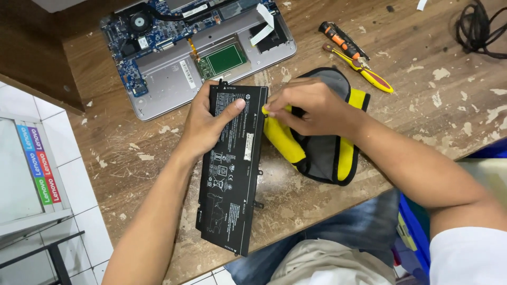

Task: Wiping a laptop battery casing with a yellow cloth to clean it.

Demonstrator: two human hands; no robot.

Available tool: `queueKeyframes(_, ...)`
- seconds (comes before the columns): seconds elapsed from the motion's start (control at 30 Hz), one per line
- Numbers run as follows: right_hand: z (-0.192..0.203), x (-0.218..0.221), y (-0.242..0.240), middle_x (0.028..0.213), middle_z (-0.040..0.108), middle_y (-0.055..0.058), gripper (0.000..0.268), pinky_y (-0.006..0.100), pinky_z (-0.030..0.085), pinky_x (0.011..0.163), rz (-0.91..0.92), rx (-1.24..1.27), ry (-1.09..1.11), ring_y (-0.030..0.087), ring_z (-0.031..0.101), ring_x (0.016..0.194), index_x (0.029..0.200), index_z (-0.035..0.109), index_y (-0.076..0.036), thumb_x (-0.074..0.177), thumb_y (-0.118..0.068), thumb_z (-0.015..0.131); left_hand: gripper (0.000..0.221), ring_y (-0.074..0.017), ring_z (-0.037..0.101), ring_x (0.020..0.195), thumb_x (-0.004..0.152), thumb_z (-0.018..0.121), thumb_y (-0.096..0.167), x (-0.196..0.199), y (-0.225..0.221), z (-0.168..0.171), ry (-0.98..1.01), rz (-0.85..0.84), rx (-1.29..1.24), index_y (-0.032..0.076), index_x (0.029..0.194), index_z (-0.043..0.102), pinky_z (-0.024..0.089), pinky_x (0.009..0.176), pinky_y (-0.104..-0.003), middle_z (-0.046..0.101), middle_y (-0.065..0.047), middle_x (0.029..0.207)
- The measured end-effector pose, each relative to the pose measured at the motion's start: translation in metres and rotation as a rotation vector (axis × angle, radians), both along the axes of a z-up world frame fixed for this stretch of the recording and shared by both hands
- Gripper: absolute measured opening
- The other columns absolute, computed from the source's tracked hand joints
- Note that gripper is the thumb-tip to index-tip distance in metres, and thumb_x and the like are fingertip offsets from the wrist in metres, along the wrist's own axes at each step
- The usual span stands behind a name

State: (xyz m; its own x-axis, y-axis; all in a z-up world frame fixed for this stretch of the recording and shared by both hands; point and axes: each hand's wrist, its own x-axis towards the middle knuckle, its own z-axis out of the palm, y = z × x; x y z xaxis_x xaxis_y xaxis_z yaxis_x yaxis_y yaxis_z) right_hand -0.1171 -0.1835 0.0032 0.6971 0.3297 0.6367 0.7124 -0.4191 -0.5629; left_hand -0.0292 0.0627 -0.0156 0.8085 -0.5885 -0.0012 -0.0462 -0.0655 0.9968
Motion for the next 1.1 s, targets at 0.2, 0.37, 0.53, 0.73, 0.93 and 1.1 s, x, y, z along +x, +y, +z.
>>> queueKeyframes(0.2,-0.008,0.012,-0.018,0.095,0.081,0.017,0.009,0.045,0.059,0.071,-0.109,-0.071,-0.081,0.042,0.076,0.079,0.1,0.071,0.0,0.103,0.003,0.079,0.049,-0.0162,0.07,0.074,0.1,0.083,0.039,0.001,-0.003,0.0,-0.032,-0.008,0.011,0.004,0.121,0.057,0.059,0.06,-0.027,0.061,-0.006,0.085)
queueKeyframes(0.37,-0.001,0.007,-0.012,0.091,0.081,0.017,0.012,0.045,0.058,0.071,-0.003,-0.07,-0.008,0.041,0.075,0.076,0.096,0.071,-0.002,0.099,0.003,0.081,0.046,-0.016,0.071,0.073,0.101,0.082,0.037,-0.003,0.0,0.001,-0.018,0.016,0.0,0.005,0.122,0.056,0.059,0.06,-0.026,0.061,-0.005,0.085)
queueKeyframes(0.53,-0.011,0.013,-0.025,0.103,0.079,0.023,0.012,0.042,0.066,0.088,-0.043,-0.111,0.019,0.036,0.08,0.101,0.102,0.068,0.007,0.105,0.006,0.08,0.056,-0.0176,0.077,0.098,0.092,0.08,0.044,-0.002,-0.005,0.001,0.097,0.059,0.209,0.016,0.131,0.052,0.067,0.084,-0.034,0.073,-0.004,0.113)
queueKeyframes(0.73,-0.005,0.009,-0.019,0.105,0.082,0.017,0.012,0.038,0.066,0.085,0.088,-0.148,0.004,0.029,0.081,0.098,0.104,0.074,0.002,0.1,0.004,0.085,0.059,-0.0162,0.077,0.097,0.088,0.078,0.05,-0.001,-0.002,0.002,0.114,0.061,0.259,0.018,0.131,0.054,0.065,0.085,-0.034,0.074,-0.002,0.112)
queueKeyframes(0.93,-0.007,0.01,-0.024,0.105,0.081,0.021,0.011,0.04,0.067,0.088,-0.12,-0.146,0.015,0.033,0.081,0.1,0.101,0.071,0.007,0.105,0.005,0.081,0.06,-0.018,0.078,0.098,0.089,0.079,0.047,-0.003,-0.005,0.006,0.104,0.06,0.255,0.016,0.133,0.052,0.068,0.084,-0.035,0.073,-0.005,0.114)
queueKeyframes(1.1,-0.007,0.005,-0.02,0.106,0.083,0.015,0.015,0.038,0.069,0.089,0.047,-0.217,-0.063,0.028,0.083,0.099,0.104,0.074,0.0,0.099,0.007,0.086,0.067,-0.0194,0.079,0.108,0.086,0.077,0.052,-0.002,-0.004,0.008,0.122,0.06,0.257,0.017,0.138,0.053,0.067,0.095,-0.039,0.075,-0.006,0.122)
